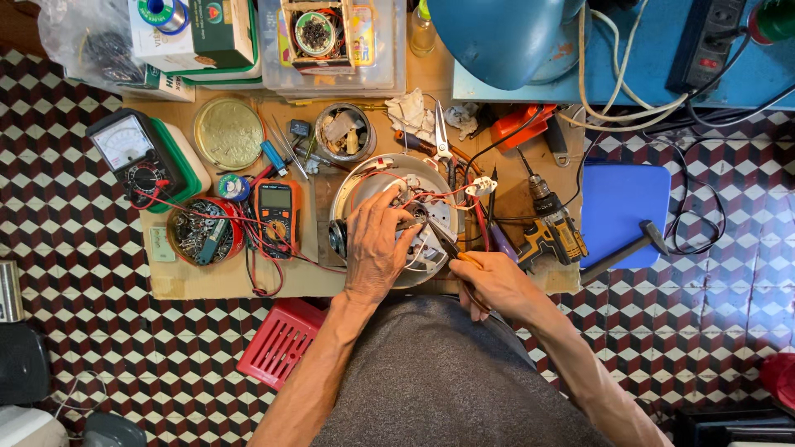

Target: The person repairs a rice cooker by testing its internal wiring with a multimeter, cutting and stripping wires with pliers, and reassembling the unit. They remove the inner pot, adjust connections, and place the pot back inside.

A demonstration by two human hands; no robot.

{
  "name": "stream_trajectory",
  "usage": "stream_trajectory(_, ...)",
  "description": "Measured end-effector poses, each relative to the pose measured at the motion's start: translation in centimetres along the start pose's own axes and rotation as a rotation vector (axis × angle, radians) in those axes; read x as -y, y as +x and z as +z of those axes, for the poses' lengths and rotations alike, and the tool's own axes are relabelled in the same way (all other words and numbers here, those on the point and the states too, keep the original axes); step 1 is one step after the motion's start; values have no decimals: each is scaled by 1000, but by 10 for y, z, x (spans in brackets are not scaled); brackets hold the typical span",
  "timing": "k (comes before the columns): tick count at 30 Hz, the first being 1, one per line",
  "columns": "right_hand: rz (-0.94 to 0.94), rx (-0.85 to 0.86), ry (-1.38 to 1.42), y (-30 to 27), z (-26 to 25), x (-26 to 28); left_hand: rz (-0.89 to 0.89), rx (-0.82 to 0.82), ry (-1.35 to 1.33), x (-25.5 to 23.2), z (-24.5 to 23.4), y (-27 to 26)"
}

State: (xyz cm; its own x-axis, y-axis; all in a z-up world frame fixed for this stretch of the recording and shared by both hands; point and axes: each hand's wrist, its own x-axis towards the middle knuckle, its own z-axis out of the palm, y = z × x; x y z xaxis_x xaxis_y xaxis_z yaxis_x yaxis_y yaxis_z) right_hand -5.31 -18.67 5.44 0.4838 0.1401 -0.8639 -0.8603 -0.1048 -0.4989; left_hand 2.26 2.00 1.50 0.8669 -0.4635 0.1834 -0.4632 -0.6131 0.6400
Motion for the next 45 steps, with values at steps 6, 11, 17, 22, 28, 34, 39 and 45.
stream_trajectory(6, -147, -16, -6, 2, 9, -8, -5, 24, 5, 2, 0, -2)
stream_trajectory(11, -235, -86, 68, -2, 14, -12, 18, 47, 19, 4, -2, -4)
stream_trajectory(17, -94, -113, -111, 4, 14, -15, 47, 56, 20, 6, -2, -3)
stream_trajectory(22, -164, -91, -167, 8, 18, -15, 52, 60, 21, 6, -1, -5)
stream_trajectory(28, -108, -108, -260, 10, 23, -2, 50, 62, 23, 9, 0, -6)
stream_trajectory(34, -201, -198, -542, 31, 14, -5, 66, 60, 24, 8, -1, -6)
stream_trajectory(39, -205, -239, -441, 30, 15, -22, 63, 49, 31, 8, 0, -6)
stream_trajectory(45, -258, -155, -217, 14, 14, -37, 66, 41, 26, 8, 0, -7)
